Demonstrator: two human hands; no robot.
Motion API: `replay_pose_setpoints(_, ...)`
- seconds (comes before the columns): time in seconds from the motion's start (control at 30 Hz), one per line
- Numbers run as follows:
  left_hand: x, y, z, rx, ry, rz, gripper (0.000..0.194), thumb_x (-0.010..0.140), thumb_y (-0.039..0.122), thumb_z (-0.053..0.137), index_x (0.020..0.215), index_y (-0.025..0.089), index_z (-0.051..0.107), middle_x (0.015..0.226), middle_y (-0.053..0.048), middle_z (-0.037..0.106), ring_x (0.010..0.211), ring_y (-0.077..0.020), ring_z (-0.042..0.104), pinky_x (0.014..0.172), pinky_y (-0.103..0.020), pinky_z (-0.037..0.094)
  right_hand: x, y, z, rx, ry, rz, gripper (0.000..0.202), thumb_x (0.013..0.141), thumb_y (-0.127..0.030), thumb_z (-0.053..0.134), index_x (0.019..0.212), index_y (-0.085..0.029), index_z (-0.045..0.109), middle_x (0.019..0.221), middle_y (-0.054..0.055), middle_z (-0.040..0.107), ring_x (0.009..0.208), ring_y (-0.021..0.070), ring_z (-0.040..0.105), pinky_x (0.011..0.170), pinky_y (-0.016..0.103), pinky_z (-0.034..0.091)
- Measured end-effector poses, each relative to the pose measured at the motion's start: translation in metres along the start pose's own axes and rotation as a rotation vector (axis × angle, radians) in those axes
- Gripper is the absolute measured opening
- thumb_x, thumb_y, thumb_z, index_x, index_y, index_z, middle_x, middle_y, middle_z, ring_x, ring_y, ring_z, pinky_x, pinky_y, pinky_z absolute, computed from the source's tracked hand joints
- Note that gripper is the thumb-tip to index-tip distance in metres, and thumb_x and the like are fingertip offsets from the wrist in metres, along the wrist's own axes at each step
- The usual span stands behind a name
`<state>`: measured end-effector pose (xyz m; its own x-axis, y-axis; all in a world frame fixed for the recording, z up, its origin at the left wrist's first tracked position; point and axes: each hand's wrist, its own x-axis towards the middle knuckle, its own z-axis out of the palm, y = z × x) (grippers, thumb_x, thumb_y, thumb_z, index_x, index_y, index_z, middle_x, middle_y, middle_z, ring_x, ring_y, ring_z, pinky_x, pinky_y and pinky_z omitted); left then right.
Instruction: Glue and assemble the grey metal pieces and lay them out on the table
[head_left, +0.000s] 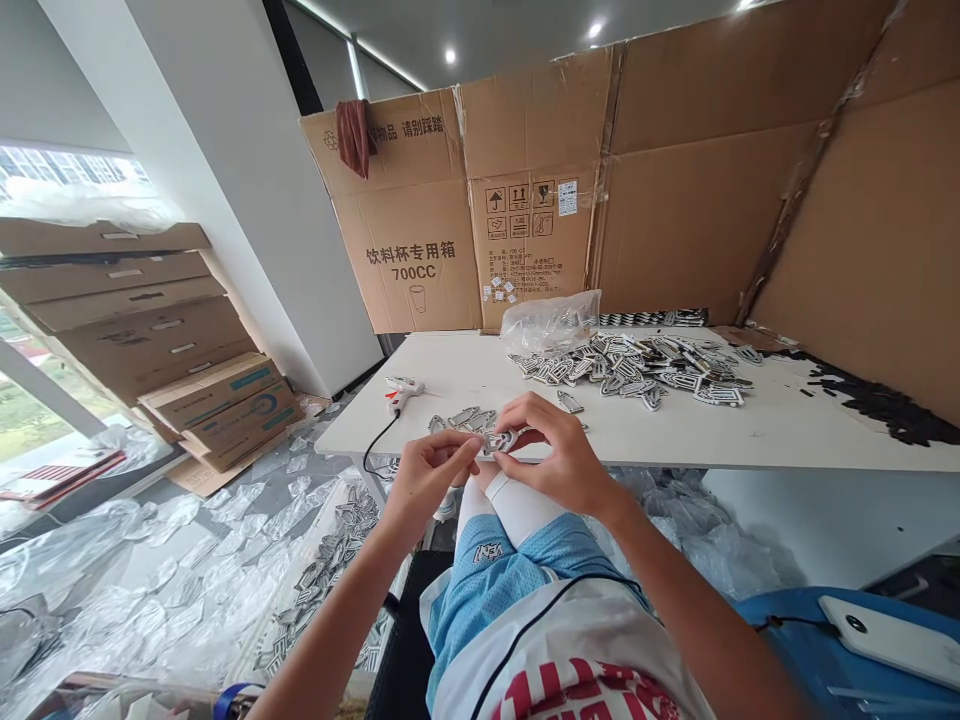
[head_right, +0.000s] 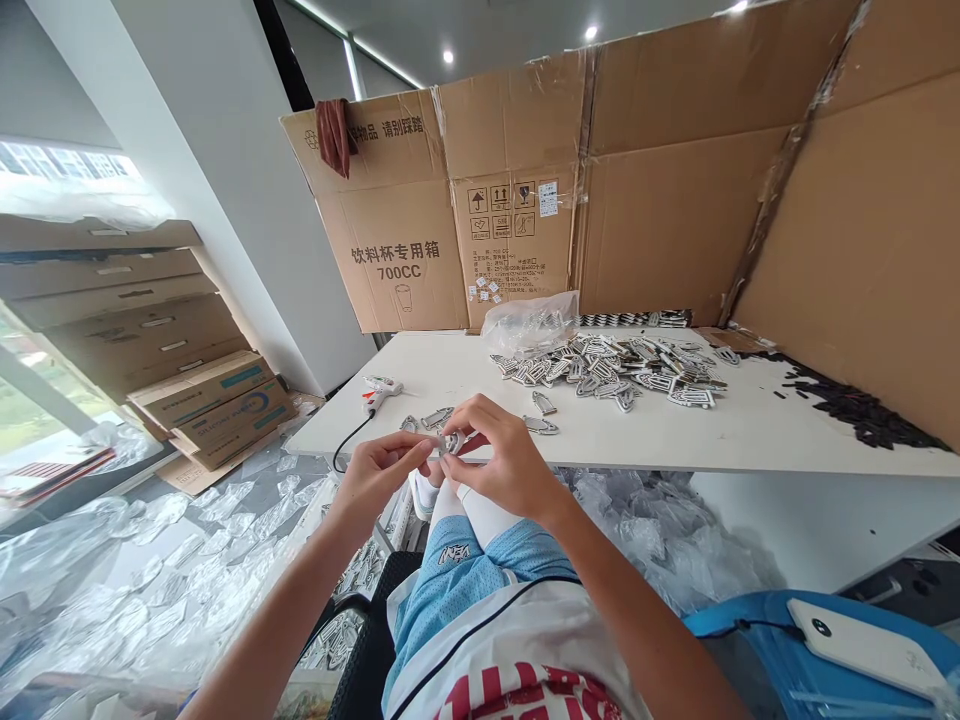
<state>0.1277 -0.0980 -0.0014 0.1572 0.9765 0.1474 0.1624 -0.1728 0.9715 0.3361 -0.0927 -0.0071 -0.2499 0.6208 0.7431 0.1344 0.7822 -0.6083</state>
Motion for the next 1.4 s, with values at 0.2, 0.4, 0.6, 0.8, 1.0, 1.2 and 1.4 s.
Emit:
replay_pose_setpoints(0.2, -0.001, 0.000, 0.004, -0.028, -0.017, 0.012, 0.035, 0.082, 0.051, 0.086, 0.080, 0.018, 0.076, 0.071, -0.005, 0.074, 0.068, -0.0166, 0.063, 0.063, -0.026, 0.044, 0.000, -0.003, 0.007, 0.008, -0.038, -0.006, 0.019, 0.089, -0.013, 0.073, 0.103, -0.025, 0.068, 0.107, 0.004, 0.066, 0.097, 0.0194, 0.069, 0.078, 0.035, 0.069)
replay_pose_setpoints(0.4, 0.000, -0.001, 0.003, -0.100, -0.030, -0.026, 0.033, 0.077, 0.047, 0.091, 0.084, 0.017, 0.078, 0.073, -0.005, 0.075, 0.070, -0.0164, 0.065, 0.064, -0.025, 0.045, -0.001, -0.004, 0.009, -0.006, -0.031, -0.016, 0.023, 0.088, -0.009, 0.072, 0.103, -0.026, 0.068, 0.108, 0.004, 0.067, 0.099, 0.0197, 0.069, 0.079, 0.034, 0.068)
replay_pose_setpoints(0.6, -0.003, 0.002, 0.003, -0.119, -0.024, -0.041, 0.033, 0.076, 0.047, 0.093, 0.085, 0.017, 0.081, 0.074, -0.006, 0.076, 0.071, -0.0169, 0.066, 0.069, -0.026, 0.049, -0.001, -0.005, 0.010, -0.001, -0.023, -0.014, 0.023, 0.088, -0.009, 0.071, 0.103, -0.026, 0.068, 0.109, 0.004, 0.067, 0.100, 0.0198, 0.069, 0.078, 0.033, 0.067)
replay_pose_setpoints(0.8, -0.004, 0.002, 0.001, -0.041, -0.039, 0.032, 0.036, 0.080, 0.049, 0.089, 0.093, 0.016, 0.082, 0.084, -0.009, 0.080, 0.076, -0.0199, 0.070, 0.071, -0.029, 0.052, -0.001, -0.007, 0.007, 0.016, -0.007, -0.007, 0.018, 0.090, -0.013, 0.074, 0.102, -0.025, 0.069, 0.108, 0.004, 0.067, 0.099, 0.0195, 0.069, 0.078, 0.033, 0.066)
replay_pose_setpoints(1.0, -0.004, 0.003, 0.002, 0.033, -0.011, 0.085, 0.037, 0.088, 0.054, 0.081, 0.088, 0.016, 0.078, 0.070, -0.006, 0.072, 0.066, -0.0166, 0.062, 0.058, -0.026, 0.042, -0.001, -0.009, 0.005, 0.100, 0.016, 0.026, 0.021, 0.085, -0.014, 0.080, 0.099, -0.025, 0.070, 0.108, 0.003, 0.066, 0.097, 0.0185, 0.068, 0.078, 0.032, 0.066)
replay_pose_setpoints(1.2, -0.003, 0.003, 0.002, -0.044, 0.041, 0.071, 0.046, 0.079, 0.050, 0.090, 0.078, 0.021, 0.054, 0.054, 0.011, 0.031, 0.050, -0.0071, 0.022, 0.051, -0.025, 0.013, -0.003, -0.005, 0.005, 0.287, 0.017, 0.128, 0.025, 0.081, -0.015, 0.085, 0.098, -0.024, 0.069, 0.109, 0.002, 0.065, 0.091, 0.0150, 0.068, 0.078, 0.030, 0.066)
replay_pose_setpoints(1.4, -0.007, 0.005, -0.001, 0.014, -0.131, -0.031, 0.044, 0.092, 0.059, 0.074, 0.079, 0.018, 0.061, 0.064, 0.003, 0.051, 0.055, -0.0088, 0.027, 0.053, -0.028, 0.015, -0.002, 0.003, 0.004, 0.389, -0.039, 0.180, 0.028, 0.083, -0.026, 0.089, 0.102, -0.025, 0.069, 0.112, 0.002, 0.065, 0.096, 0.0174, 0.070, 0.080, 0.032, 0.065)
